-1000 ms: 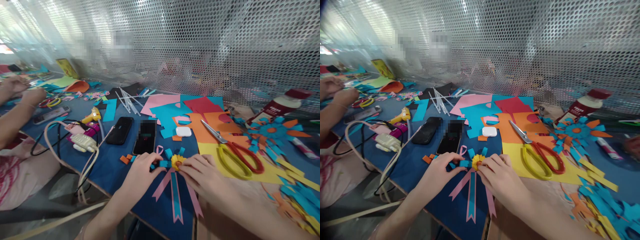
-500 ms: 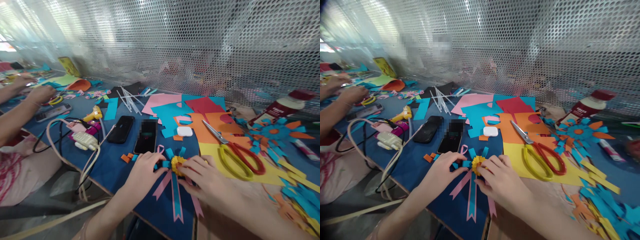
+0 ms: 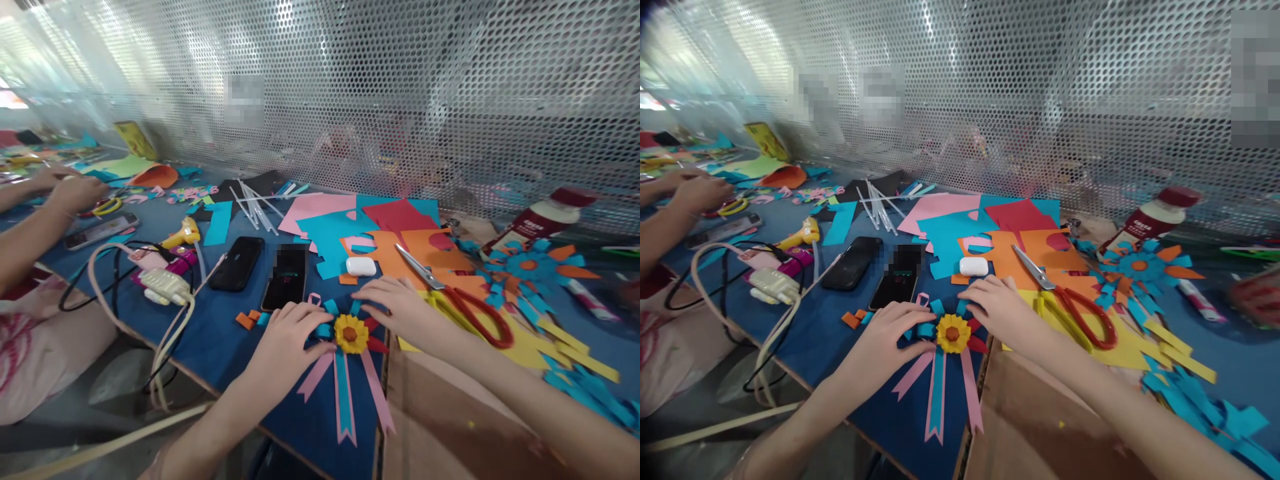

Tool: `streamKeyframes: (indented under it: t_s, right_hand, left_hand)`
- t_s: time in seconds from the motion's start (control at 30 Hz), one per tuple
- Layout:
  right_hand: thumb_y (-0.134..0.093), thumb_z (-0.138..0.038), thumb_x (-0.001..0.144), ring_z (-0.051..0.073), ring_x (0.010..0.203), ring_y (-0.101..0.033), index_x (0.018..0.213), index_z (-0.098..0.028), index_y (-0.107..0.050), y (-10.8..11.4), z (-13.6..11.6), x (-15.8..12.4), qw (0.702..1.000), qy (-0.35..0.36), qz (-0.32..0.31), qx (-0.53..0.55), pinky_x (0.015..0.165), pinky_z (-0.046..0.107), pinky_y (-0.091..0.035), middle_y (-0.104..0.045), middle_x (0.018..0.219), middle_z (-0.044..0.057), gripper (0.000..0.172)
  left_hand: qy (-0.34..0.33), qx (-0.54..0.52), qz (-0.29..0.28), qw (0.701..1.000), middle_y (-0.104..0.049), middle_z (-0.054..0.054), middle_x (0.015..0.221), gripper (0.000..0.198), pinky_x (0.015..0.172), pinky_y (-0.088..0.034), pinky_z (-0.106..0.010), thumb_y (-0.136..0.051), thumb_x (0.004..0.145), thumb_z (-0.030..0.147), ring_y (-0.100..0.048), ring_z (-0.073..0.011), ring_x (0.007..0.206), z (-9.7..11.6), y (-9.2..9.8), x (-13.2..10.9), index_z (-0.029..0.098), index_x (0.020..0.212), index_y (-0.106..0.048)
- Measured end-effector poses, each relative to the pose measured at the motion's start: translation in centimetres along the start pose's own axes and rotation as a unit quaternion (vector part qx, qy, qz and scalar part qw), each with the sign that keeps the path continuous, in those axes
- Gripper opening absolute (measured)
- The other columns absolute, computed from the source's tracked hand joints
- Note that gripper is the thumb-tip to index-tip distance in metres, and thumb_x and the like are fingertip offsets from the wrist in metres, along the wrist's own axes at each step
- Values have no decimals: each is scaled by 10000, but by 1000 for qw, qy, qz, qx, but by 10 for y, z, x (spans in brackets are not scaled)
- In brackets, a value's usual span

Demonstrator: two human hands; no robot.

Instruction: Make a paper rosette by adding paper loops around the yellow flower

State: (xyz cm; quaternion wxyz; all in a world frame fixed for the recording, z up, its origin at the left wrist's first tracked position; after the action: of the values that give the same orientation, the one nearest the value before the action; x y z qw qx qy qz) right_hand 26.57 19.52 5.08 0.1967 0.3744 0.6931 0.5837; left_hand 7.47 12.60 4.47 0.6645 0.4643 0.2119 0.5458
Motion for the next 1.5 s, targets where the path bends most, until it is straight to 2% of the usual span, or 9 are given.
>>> streamKeyframes:
  t_s: [0.27, 0.4, 0.47, 0.53, 0.63, 0.73, 0.83, 1.17, 1.5]
  right_hand:
    - [-559, -182, 883, 208, 976, -586, 1026, -251, -672, 4, -4, -6, 999, 22, 24, -9, 757, 369, -350, -694, 1015, 21, 194]
    - [-504, -133, 881, 202, 1021, -567, 1022, -239, -675, 10, -10, 3, 999, 25, 34, 9, 813, 377, -348, -680, 1047, 32, 245]
    - [-507, -185, 894, 205, 1004, -565, 972, -235, -691, 11, -16, 14, 999, 14, 30, 32, 817, 379, -341, -684, 1015, 34, 206]
    - [-536, -300, 894, 212, 947, -571, 860, -213, -710, 10, -20, 28, 998, -17, 4, 53, 782, 368, -342, -692, 927, 42, 197]
    - [-565, -451, 854, 194, 812, -581, 712, -180, -697, 4, -20, 45, 988, -73, -79, 107, 691, 321, -355, -690, 781, 46, 333]
    - [-592, -500, 802, 155, 671, -563, 685, -170, -692, -2, -15, 53, 965, -101, -159, 185, 587, 277, -356, -681, 711, 37, 365]
    - [-626, -500, 757, 148, 642, -551, 704, -163, -705, -6, -11, 55, 948, -93, -193, 237, 545, 262, -361, -678, 715, 44, 351]
    - [-609, -566, 758, 145, 647, -539, 716, -163, -697, -3, -3, 49, 952, -78, -141, 262, 566, 264, -391, -654, 717, 43, 414]
    - [-587, -577, 790, 136, 679, -535, 751, -165, -696, 3, -2, 43, 949, -54, -147, 274, 587, 256, -385, -642, 762, 30, 428]
  left_hand:
    - [-21, 33, 9, 999, -654, -33, 1134, 308, 863, -426, -425, -698, 801, 299, -553, -237, 1032, 6, 1, 1, 249, 1096, -624]
    - [-84, 50, 28, 995, -625, -16, 1213, 299, 846, -393, -417, -660, 825, 366, -512, -249, 1068, 10, 1, -3, 302, 1115, -628]
    - [-130, 60, 32, 989, -625, 3, 1218, 248, 848, -370, -411, -609, 863, 380, -492, -246, 1080, 14, -1, -6, 329, 1104, -636]
    - [-163, 74, 37, 983, -648, 14, 1180, 200, 851, -348, -404, -564, 898, 367, -480, -242, 1091, 18, -4, -7, 324, 1075, -648]
    - [-180, 95, 49, 978, -685, 33, 1115, 170, 842, -320, -395, -519, 937, 299, -488, -223, 1085, 20, -8, -9, 302, 1044, -651]
    - [-191, 107, 57, 974, -696, 45, 1113, 182, 834, -304, -393, -498, 951, 238, -500, -206, 1077, 21, -11, -10, 288, 1054, -639]
    - [-202, 122, 60, 970, -703, 30, 1108, 183, 818, -299, -390, -494, 951, 206, -510, -203, 1068, 22, -12, -10, 264, 1036, -646]
    - [-197, 129, 50, 970, -715, 26, 1057, 199, 810, -308, -370, -482, 956, 207, -530, -188, 1040, 24, -12, -12, 262, 1020, -662]
    - [-187, 117, 55, 974, -719, 39, 1052, 186, 825, -311, -374, -501, 949, 207, -542, -184, 1047, 22, -16, -13, 274, 1020, -658]
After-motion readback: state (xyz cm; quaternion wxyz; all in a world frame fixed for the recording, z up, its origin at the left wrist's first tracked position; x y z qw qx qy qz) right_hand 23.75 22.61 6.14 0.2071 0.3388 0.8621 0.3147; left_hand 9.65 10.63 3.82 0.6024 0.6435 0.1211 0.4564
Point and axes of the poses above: each hand's wrist, its own x-axis towards the middle knuckle, its own y-axis out of the back of the hand, z = x × y, the point moved 4 cm from there along x, towards the middle knuckle
